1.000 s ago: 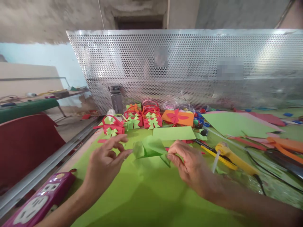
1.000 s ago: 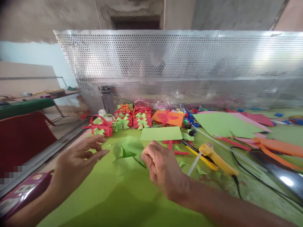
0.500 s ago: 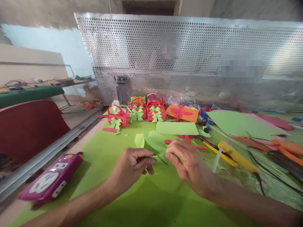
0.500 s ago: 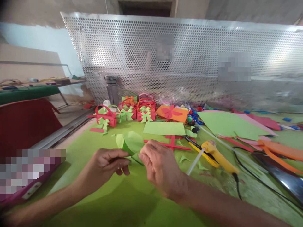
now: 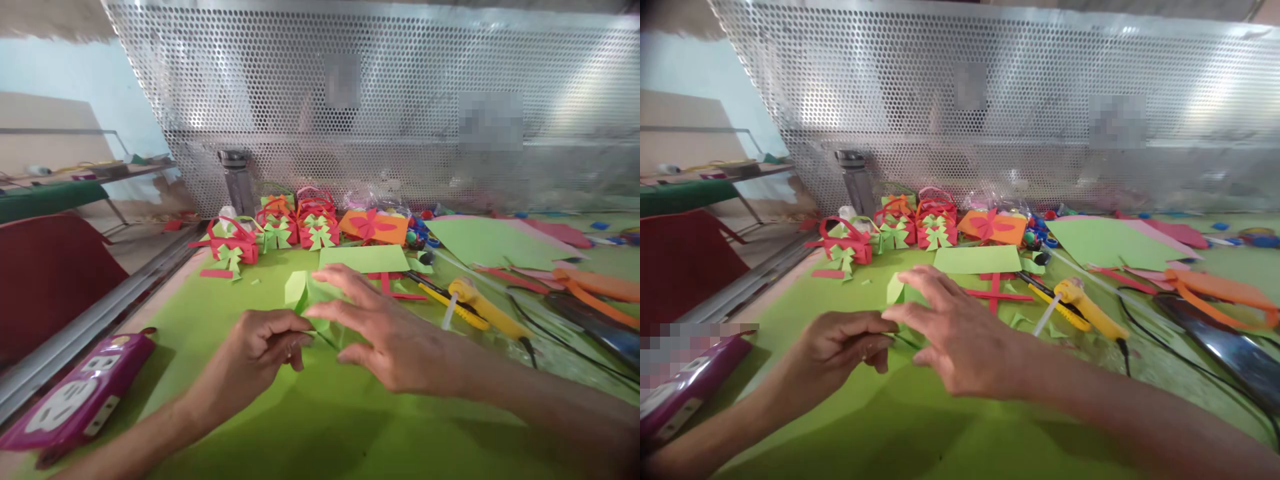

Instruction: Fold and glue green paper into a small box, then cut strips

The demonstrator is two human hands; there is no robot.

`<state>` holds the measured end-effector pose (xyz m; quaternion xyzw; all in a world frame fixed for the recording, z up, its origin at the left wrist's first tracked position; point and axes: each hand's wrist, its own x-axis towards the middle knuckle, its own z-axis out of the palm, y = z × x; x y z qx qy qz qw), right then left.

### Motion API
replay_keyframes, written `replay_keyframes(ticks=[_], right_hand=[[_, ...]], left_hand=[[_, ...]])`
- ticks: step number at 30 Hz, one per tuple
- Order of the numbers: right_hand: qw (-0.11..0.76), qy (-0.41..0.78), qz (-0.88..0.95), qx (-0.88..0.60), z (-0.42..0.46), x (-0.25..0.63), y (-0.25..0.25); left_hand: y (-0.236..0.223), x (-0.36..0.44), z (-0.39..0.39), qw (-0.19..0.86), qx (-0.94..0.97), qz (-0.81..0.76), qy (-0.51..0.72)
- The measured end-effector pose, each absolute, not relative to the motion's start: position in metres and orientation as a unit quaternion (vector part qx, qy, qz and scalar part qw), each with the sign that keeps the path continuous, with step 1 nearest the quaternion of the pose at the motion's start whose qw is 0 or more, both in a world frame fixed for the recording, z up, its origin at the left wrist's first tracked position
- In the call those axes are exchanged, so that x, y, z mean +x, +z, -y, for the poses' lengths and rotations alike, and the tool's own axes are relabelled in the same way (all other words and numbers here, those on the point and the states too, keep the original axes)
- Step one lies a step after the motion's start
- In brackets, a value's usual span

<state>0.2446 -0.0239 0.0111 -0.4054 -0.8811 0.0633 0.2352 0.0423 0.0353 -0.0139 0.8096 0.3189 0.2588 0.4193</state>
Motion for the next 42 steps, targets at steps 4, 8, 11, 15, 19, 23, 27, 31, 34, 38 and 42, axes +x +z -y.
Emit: replay_keyframes(ticks=[4,8,11,15,19,23,27,31,34,38,42], right_hand=[[0.191,0.101,0.885,-0.413,0.020,0.246,0.013],[0.252,0.133,0.860,-0.424,0.013,0.251,0.009],[0.366,0.137,0.808,-0.441,0.011,0.255,0.008],[0.493,0.103,0.739,-0.448,0.009,0.258,0.005],[0.501,0.140,0.702,-0.487,0.008,0.259,0.000],[0.515,0.138,0.690,-0.489,0.010,0.256,0.000],[0.530,0.115,0.702,-0.462,0.009,0.256,0.002],[0.489,0.099,0.735,-0.459,0.008,0.260,0.004],[0.429,0.045,0.787,-0.441,0.008,0.261,0.009],[0.293,0.045,0.856,-0.424,0.009,0.257,0.014],[0.201,0.086,0.882,-0.418,0.008,0.252,0.014]], left_hand=[[-0.008,0.036,-0.040,0.424,0.835,-0.274,0.220],[-0.005,0.034,-0.046,0.408,0.843,-0.273,0.220],[-0.005,0.036,-0.049,0.407,0.834,-0.288,0.236],[-0.010,0.037,-0.050,0.392,0.836,-0.289,0.252],[-0.012,0.037,-0.050,0.395,0.832,-0.282,0.269],[-0.010,0.036,-0.050,0.398,0.833,-0.279,0.266],[-0.013,0.033,-0.051,0.445,0.810,-0.261,0.280],[-0.018,0.030,-0.054,0.476,0.795,-0.236,0.292],[-0.018,0.029,-0.055,0.475,0.809,-0.225,0.263],[-0.016,0.029,-0.054,0.474,0.826,-0.215,0.216],[-0.014,0.035,-0.053,0.471,0.835,-0.223,0.177]])
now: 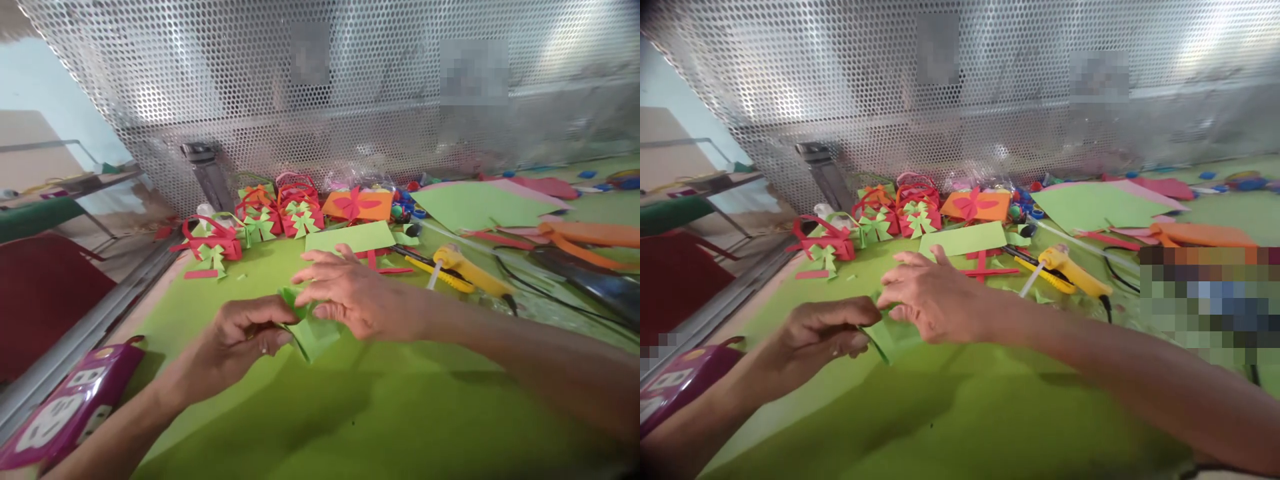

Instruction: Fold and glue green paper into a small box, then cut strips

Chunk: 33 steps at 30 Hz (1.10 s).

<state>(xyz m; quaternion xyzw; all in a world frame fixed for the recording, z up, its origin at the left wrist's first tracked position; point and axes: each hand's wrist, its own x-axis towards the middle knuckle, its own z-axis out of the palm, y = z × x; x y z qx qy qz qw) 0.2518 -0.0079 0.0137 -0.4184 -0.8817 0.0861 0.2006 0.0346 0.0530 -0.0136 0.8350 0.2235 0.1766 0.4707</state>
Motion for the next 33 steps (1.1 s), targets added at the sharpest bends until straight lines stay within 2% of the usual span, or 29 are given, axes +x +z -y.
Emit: replay_keyframes(ticks=[7,14,21,27,29,33], right_hand=[[0.233,0.146,0.837,-0.473,0.009,0.250,0.016],[0.303,0.145,0.799,-0.499,0.009,0.257,0.020],[0.260,0.096,0.793,-0.542,0.010,0.259,0.025],[0.203,-0.023,0.810,-0.550,0.014,0.253,0.016],[0.236,-0.082,0.813,-0.526,0.015,0.253,0.012],[0.410,-0.221,0.760,-0.454,0.017,0.258,0.012]], left_hand=[[-0.009,0.045,-0.056,0.488,0.817,-0.249,0.180],[-0.008,0.060,-0.072,0.584,0.761,-0.220,0.177],[0.000,0.074,-0.080,0.587,0.767,-0.224,0.131],[-0.006,0.087,-0.073,0.613,0.758,-0.188,0.120],[-0.009,0.089,-0.070,0.610,0.758,-0.194,0.128],[-0.016,0.085,-0.071,0.639,0.703,-0.247,0.191]])
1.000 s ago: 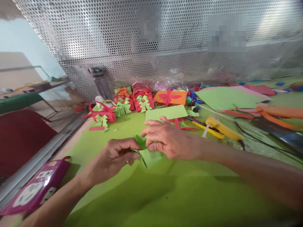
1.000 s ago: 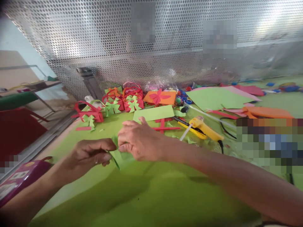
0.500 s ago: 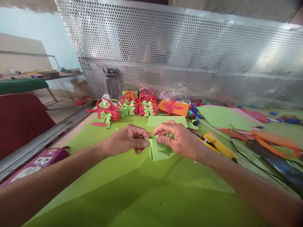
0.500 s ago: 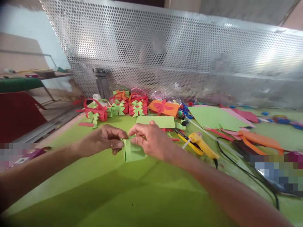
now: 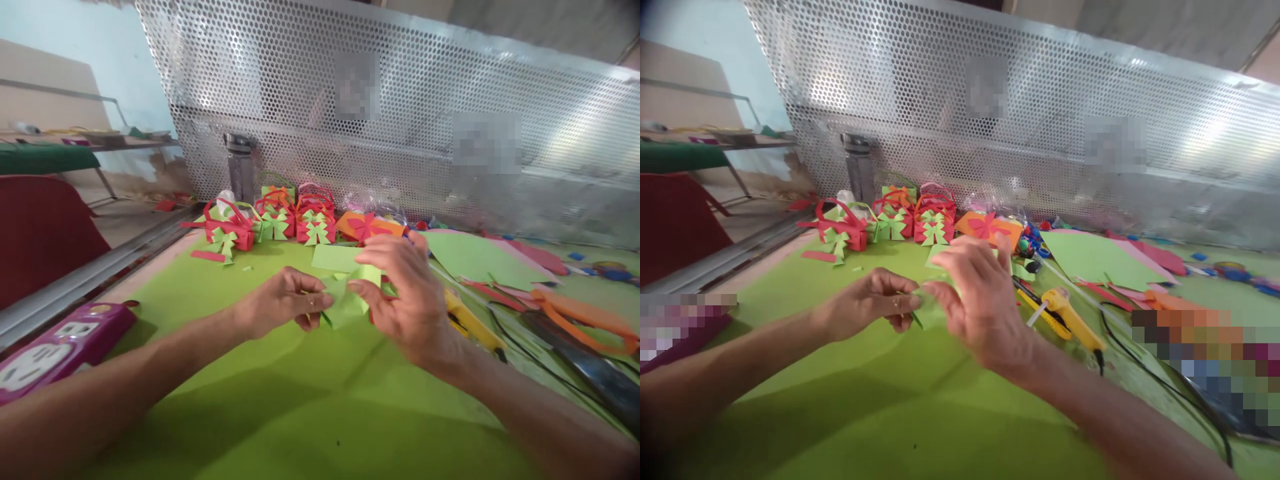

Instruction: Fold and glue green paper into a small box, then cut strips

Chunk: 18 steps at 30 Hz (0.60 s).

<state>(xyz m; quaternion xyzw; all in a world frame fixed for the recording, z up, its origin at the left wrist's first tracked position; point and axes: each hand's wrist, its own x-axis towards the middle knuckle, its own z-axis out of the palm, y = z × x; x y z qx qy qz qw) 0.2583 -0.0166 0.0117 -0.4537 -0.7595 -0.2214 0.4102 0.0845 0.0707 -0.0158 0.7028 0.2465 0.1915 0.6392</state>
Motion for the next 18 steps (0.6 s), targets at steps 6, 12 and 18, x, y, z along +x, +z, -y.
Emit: replay_keyframes(ticks=[6,12,18], right_hand=[[0.405,-0.106,0.734,-0.534,0.007,0.270,0.009],[0.350,0.081,0.698,-0.619,-0.004,0.271,-0.003],[0.355,0.147,0.667,-0.638,0.000,0.266,-0.003]], left_hand=[[-0.031,0.075,-0.079,0.747,0.558,-0.252,0.258],[-0.040,0.079,-0.077,0.783,0.519,-0.237,0.249],[-0.043,0.081,-0.074,0.792,0.514,-0.235,0.229]])
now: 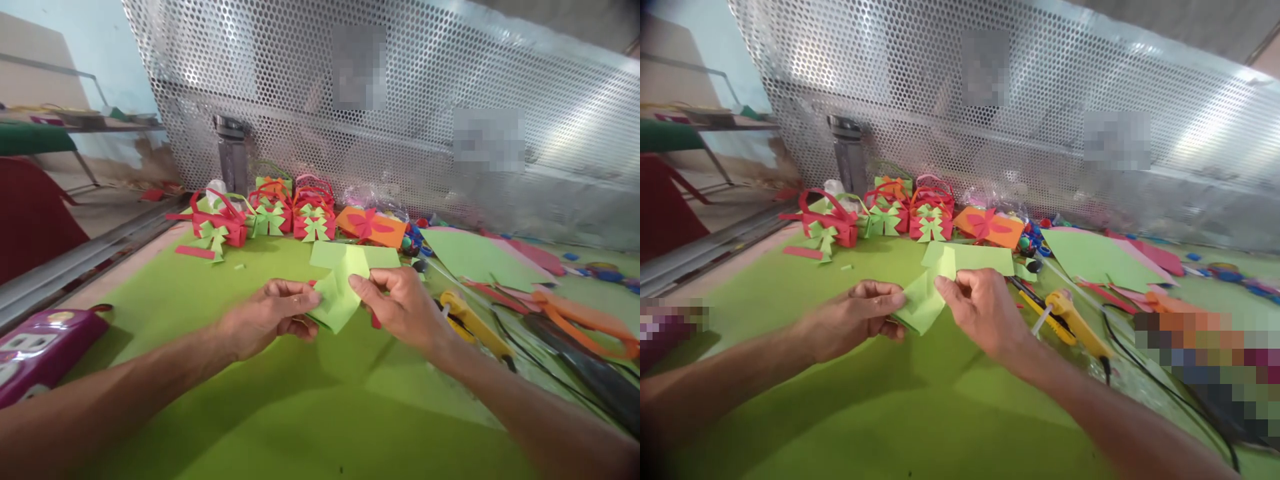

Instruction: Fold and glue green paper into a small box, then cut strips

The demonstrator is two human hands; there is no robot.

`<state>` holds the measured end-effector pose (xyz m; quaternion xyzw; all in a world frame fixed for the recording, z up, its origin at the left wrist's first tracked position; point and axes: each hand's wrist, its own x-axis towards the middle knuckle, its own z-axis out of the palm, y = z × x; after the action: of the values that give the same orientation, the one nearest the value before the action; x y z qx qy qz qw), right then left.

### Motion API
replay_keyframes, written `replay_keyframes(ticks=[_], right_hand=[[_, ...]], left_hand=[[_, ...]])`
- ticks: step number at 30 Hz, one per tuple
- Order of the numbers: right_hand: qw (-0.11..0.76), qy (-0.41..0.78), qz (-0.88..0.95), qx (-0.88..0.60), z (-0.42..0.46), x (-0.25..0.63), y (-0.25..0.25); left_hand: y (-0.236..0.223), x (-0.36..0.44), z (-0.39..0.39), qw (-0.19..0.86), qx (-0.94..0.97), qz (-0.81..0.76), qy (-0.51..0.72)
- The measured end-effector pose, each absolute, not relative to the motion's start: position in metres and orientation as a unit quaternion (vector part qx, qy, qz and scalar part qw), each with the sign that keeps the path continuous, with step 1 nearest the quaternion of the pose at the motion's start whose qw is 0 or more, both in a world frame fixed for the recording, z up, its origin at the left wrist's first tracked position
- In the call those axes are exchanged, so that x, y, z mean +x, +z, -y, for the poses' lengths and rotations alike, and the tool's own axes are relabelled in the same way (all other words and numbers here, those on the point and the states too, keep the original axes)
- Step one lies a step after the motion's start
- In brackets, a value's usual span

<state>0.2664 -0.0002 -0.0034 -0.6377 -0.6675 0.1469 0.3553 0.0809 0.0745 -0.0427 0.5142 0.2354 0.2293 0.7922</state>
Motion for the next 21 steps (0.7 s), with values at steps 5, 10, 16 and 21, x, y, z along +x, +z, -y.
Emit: replay_keyframes(ticks=[5,10,16,21], right_hand=[[0.366,0.149,0.661,-0.638,0.0065,0.2606,-0.0001],[0.377,0.143,0.653,-0.641,0.0060,0.2597,0.0015],[0.392,0.183,0.637,-0.638,0.0019,0.2627,-0.0003],[0.419,0.181,0.620,-0.638,-0.0011,0.2655,0.0005]], left_hand=[[-0.0415,0.0826,-0.0712,0.789,0.526,-0.231,0.218],[-0.0410,0.0820,-0.0710,0.799,0.516,-0.221,0.215],[-0.0426,0.0816,-0.0717,0.798,0.520,-0.208,0.221],[-0.0371,0.0811,-0.0714,0.748,0.600,-0.160,0.233]])
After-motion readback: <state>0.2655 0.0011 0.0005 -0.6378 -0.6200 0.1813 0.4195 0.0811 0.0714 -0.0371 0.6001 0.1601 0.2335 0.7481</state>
